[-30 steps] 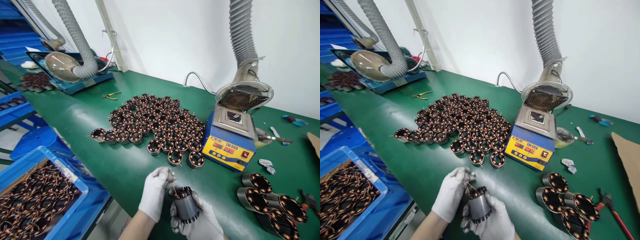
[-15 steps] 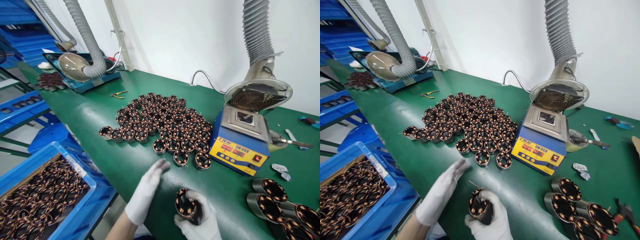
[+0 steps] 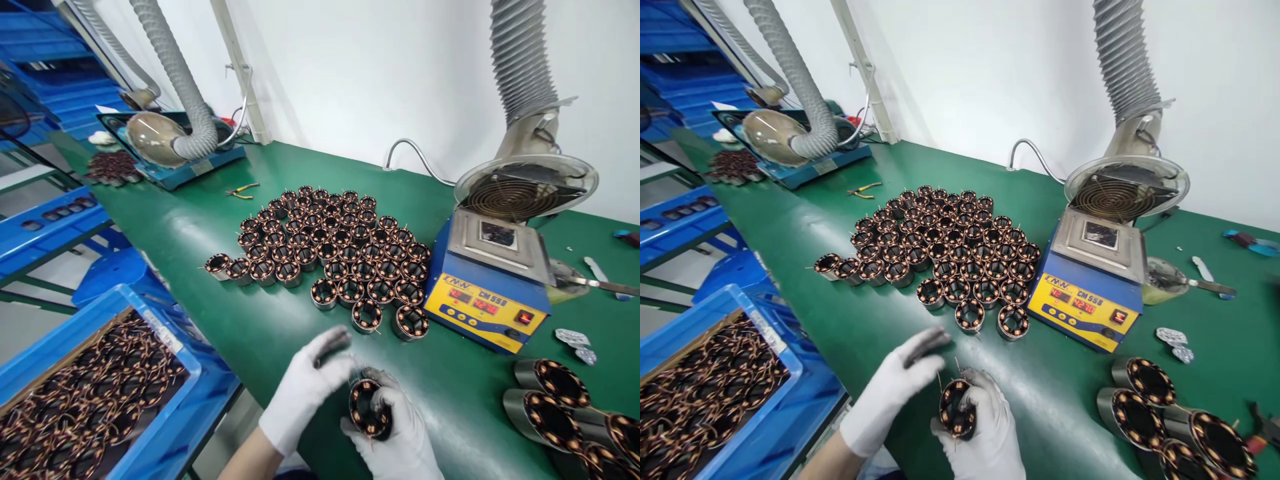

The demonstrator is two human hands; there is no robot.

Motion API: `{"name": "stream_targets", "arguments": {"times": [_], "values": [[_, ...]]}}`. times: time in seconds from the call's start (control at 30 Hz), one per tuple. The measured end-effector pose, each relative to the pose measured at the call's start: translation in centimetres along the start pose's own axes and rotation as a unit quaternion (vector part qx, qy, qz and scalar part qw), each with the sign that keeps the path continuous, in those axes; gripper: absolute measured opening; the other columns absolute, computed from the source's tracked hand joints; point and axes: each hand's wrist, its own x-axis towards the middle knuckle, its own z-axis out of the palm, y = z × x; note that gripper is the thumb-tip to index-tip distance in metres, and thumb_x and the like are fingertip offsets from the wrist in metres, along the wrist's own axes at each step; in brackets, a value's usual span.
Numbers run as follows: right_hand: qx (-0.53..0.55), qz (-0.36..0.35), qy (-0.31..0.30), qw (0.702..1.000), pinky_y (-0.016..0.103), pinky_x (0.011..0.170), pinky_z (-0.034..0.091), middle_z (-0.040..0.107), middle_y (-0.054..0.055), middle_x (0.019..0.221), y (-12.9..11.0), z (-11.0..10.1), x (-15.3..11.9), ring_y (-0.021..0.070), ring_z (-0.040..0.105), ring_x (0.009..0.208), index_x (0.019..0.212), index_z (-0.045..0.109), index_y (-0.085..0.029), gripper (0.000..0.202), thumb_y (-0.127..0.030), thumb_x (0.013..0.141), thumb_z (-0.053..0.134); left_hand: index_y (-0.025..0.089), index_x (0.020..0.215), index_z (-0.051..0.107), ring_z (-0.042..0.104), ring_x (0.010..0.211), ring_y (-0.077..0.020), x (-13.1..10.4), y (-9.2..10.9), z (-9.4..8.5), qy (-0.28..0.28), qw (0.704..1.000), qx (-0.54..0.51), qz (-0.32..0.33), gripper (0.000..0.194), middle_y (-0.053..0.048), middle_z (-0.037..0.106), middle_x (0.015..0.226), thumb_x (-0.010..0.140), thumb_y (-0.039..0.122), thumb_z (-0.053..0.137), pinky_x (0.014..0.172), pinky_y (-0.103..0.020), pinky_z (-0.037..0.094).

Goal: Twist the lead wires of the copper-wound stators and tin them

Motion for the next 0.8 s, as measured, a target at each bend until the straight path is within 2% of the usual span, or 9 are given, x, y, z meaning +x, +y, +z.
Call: {"name": "stream_targets", "arguments": {"times": [0.03, 0.1, 0.23, 0.4, 0.5, 0.6, 0.7, 0.73, 0.8], "values": [[0.001, -0.008, 0.005, 1.0, 0.035, 0.067, 0.053, 0.07, 0.007, 0.095, 0.0, 0.0, 0.1, 0.0276, 0.067, 0.085, 0.086, 0.047, -0.028, 0.045, -0.033, 0.056, 0.079, 0.017, 0.092, 0.068, 0.063, 0.09, -0.0221, -0.1, 0.1, 0.0, -0.017, 0.998, 0.067, -0.011, 0.035, -0.007, 0.071, 0.092, 0.057, 0.022, 0.072, 0.081, -0.029, 0.049], [0.005, -0.019, 0.007, 1.0, 0.035, 0.067, 0.053, 0.07, 0.006, 0.094, 0.0, -0.1, 0.2, 0.0271, 0.067, 0.084, 0.085, 0.047, -0.028, 0.042, -0.033, 0.057, 0.078, 0.015, 0.085, 0.069, 0.063, 0.083, -0.0218, -0.3, 0.0, 0.5, -0.026, 0.994, 0.101, -0.034, 0.029, -0.006, 0.071, 0.085, 0.058, 0.023, 0.07, 0.074, -0.029, 0.05], [0.015, -0.007, -0.027, 1.0, 0.034, 0.065, 0.052, 0.07, 0.005, 0.092, -0.1, -0.3, 0.3, 0.0258, 0.067, 0.081, 0.082, 0.049, -0.028, 0.039, -0.032, 0.057, 0.078, 0.011, 0.07, 0.067, 0.058, 0.064, -0.015, -0.7, -0.8, 1.5, -0.014, 0.997, 0.008, -0.08, 0.025, -0.002, 0.066, 0.065, 0.05, 0.025, 0.075, 0.06, -0.024, 0.046], [0.065, 0.019, -0.039, 0.997, 0.036, 0.072, 0.051, 0.069, 0.005, 0.099, 0.2, -0.2, 0.0, 0.0255, 0.065, 0.087, 0.086, 0.053, -0.028, 0.035, -0.028, 0.06, 0.075, 0.014, 0.06, 0.06, 0.054, 0.055, -0.0115, -1.2, -1.7, 1.7, 0.034, 0.995, -0.067, -0.063, 0.021, 0.001, 0.062, 0.056, 0.05, 0.026, 0.074, 0.056, -0.022, 0.043], [0.07, 0.021, -0.037, 0.997, 0.036, 0.071, 0.051, 0.069, 0.005, 0.097, 0.2, -0.1, 0.0, 0.0265, 0.065, 0.087, 0.083, 0.054, -0.028, 0.034, -0.027, 0.058, 0.077, 0.017, 0.069, 0.061, 0.063, 0.071, -0.0182, -1.3, -1.8, 1.6, 0.075, 0.995, -0.057, -0.03, 0.023, -0.004, 0.07, 0.073, 0.052, 0.026, 0.073, 0.069, -0.028, 0.049], [0.038, 0.022, -0.033, 0.998, 0.037, 0.069, 0.053, 0.07, 0.007, 0.097, 0.1, -0.3, 0.1, 0.0286, 0.066, 0.086, 0.092, 0.056, -0.028, 0.045, -0.035, 0.055, 0.08, 0.02, 0.093, 0.064, 0.059, 0.098, -0.0236, -1.3, -1.1, 2.0, 0.054, 0.997, 0.063, 0.006, 0.048, -0.006, 0.067, 0.102, 0.046, 0.017, 0.074, 0.089, -0.032, 0.044], [0.021, 0.024, -0.041, 0.999, 0.036, 0.066, 0.054, 0.07, 0.008, 0.097, 0.0, -0.4, 0.2, 0.0278, 0.067, 0.083, 0.091, 0.055, -0.027, 0.044, -0.035, 0.056, 0.08, 0.016, 0.074, 0.069, 0.061, 0.078, -0.0229, -1.1, -0.4, 2.7, -0.004, 0.995, 0.091, -0.037, 0.025, -0.005, 0.068, 0.078, 0.049, 0.019, 0.071, 0.073, -0.032, 0.046], [0.021, 0.023, -0.043, 0.999, 0.035, 0.065, 0.054, 0.069, 0.008, 0.097, 0.0, -0.5, 0.2, 0.0275, 0.067, 0.083, 0.088, 0.055, -0.027, 0.042, -0.033, 0.055, 0.08, 0.014, 0.063, 0.067, 0.06, 0.067, -0.0206, -1.0, -0.2, 2.8, -0.009, 0.996, 0.064, -0.057, 0.015, -0.004, 0.066, 0.066, 0.05, 0.02, 0.069, 0.065, -0.031, 0.046], [0.022, 0.016, -0.043, 0.999, 0.035, 0.064, 0.054, 0.069, 0.008, 0.098, -0.1, -0.5, 0.3, 0.0274, 0.067, 0.084, 0.085, 0.053, -0.027, 0.042, -0.031, 0.053, 0.081, 0.015, 0.056, 0.062, 0.057, 0.057, -0.0166, -0.8, -0.2, 2.8, 0.011, 0.997, 0.001, -0.076, 0.012, -0.001, 0.061, 0.055, 0.049, 0.022, 0.068, 0.058, -0.028, 0.045]]}}
